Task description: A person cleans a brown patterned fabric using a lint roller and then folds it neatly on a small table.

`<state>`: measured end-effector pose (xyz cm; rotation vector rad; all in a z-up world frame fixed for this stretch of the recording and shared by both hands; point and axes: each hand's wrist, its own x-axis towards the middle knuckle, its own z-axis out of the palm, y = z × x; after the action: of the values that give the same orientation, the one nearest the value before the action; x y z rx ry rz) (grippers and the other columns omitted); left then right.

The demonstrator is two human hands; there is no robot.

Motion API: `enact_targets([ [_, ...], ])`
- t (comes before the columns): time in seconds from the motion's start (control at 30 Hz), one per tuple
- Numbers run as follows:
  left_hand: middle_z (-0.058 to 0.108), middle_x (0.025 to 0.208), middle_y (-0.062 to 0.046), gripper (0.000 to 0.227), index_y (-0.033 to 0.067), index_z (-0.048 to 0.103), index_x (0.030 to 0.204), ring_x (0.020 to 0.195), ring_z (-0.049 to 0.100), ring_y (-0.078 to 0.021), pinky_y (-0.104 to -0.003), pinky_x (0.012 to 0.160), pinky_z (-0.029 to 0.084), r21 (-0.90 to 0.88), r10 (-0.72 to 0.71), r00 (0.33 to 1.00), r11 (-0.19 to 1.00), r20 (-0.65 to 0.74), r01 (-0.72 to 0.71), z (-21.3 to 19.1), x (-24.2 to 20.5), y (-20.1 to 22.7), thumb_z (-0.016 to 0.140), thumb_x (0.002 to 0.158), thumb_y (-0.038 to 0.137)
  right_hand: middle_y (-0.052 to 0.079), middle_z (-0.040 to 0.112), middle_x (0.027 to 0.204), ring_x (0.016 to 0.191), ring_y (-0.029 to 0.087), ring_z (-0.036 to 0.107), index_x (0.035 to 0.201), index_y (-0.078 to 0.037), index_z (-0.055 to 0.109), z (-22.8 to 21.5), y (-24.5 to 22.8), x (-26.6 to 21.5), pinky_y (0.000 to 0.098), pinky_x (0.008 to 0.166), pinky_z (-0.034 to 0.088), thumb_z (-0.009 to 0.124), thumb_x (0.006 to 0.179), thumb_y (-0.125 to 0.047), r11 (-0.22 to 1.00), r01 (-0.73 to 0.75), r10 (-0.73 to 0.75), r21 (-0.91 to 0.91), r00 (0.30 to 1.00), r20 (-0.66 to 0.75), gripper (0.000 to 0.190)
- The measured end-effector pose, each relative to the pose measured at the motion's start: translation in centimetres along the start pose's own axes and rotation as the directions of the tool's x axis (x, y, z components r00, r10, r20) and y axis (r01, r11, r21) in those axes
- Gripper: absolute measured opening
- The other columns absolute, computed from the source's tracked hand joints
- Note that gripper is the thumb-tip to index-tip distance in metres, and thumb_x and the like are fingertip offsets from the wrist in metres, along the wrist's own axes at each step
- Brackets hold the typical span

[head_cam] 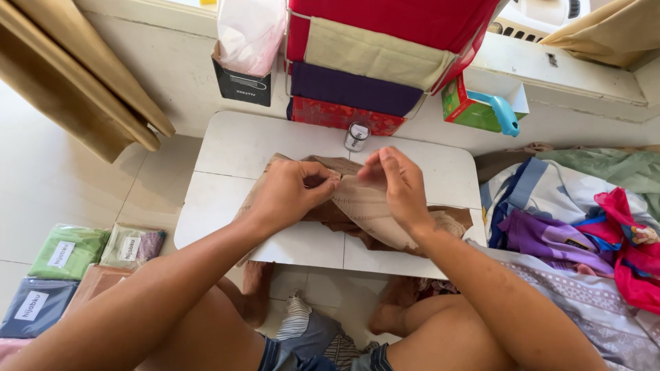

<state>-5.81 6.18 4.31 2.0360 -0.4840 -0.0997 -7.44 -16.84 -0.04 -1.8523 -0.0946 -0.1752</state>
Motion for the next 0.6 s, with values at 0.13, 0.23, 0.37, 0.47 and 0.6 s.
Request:
enact_targets([
  [0.13, 0.079, 0.083, -0.019, 0.013, 0.0024, 0.080, 0.094, 0.081, 0.078, -0.0346, -0.039, 0.068, 0.065, 0.020, 0.191, 0.971, 0.981, 0.144, -0.196, -1.0, -1.5, 1.0, 0.075, 0.085, 0.010, 0.013, 0.076, 0.102, 0.105, 0.019, 0.069, 0.103, -0.005, 0.070, -0.2, 2.3, 0.9, 0.0361, 0.104, 0.048, 0.037, 0.112, -0.029, 0.977, 0.201, -0.210, 0.074, 0.964, 0.160, 0.042],
  [0.23, 0.079, 0.083, -0.015, 0.010, 0.0041, 0.079, 0.092, 0.082, 0.079, -0.0311, -0.036, 0.071, 0.067, -0.025, 0.265, 0.939, 0.964, 0.218, -0.266, -1.9, -2.6, 0.7, 0.077, 0.083, 0.006, 0.004, 0.074, 0.093, 0.098, 0.014, 0.067, 0.101, -0.011, 0.071, 0.6, 4.5, 0.3, 0.0338, 0.102, 0.049, 0.021, 0.112, -0.049, 0.969, 0.018, -0.131, 0.246, 0.883, 0.451, 0.064],
  [0.37, 0.078, 0.083, -0.012, 0.006, 0.0053, 0.076, 0.090, 0.076, 0.077, -0.0274, -0.036, 0.070, 0.066, -0.159, 0.456, 0.866, 0.889, 0.205, -0.430, -4.1, -3.6, 0.7, 0.075, 0.085, 0.002, 0.006, 0.064, 0.079, 0.082, 0.019, 0.062, 0.085, -0.013, 0.066, 0.7, 5.7, 0.9, 0.0369, 0.090, 0.049, 0.007, 0.100, -0.075, 0.999, -0.013, -0.019, 0.038, 0.691, 0.723, 0.087],
  [0.47, 0.078, 0.084, -0.008, 0.005, 0.0057, 0.076, 0.089, 0.076, 0.077, -0.0217, -0.033, 0.071, 0.064, -0.186, 0.515, 0.853, 0.849, 0.082, -0.494, -6.7, -3.9, 0.5, 0.076, 0.086, 0.002, 0.015, 0.062, 0.073, 0.076, 0.030, 0.063, 0.080, -0.009, 0.064, -0.4, 7.3, 1.4, 0.0430, 0.083, 0.050, 0.007, 0.101, -0.071, 0.993, 0.047, 0.053, -0.106, 0.627, 0.777, 0.087],
  [0.6, 0.075, 0.099, -0.012, 0.017, 0.0017, 0.068, 0.098, 0.069, 0.067, -0.0118, -0.020, 0.059, 0.050, -0.053, 0.483, 0.850, 0.862, -0.210, -0.503, -11.1, -4.9, -2.2, 0.076, 0.083, 0.003, 0.000, 0.039, 0.062, 0.059, 0.014, 0.034, 0.063, -0.013, 0.031, -1.1, 9.6, 1.8, 0.0333, 0.059, 0.041, 0.014, 0.088, -0.085, 0.975, 0.103, 0.092, -0.199, 0.627, 0.774, 0.078],
])
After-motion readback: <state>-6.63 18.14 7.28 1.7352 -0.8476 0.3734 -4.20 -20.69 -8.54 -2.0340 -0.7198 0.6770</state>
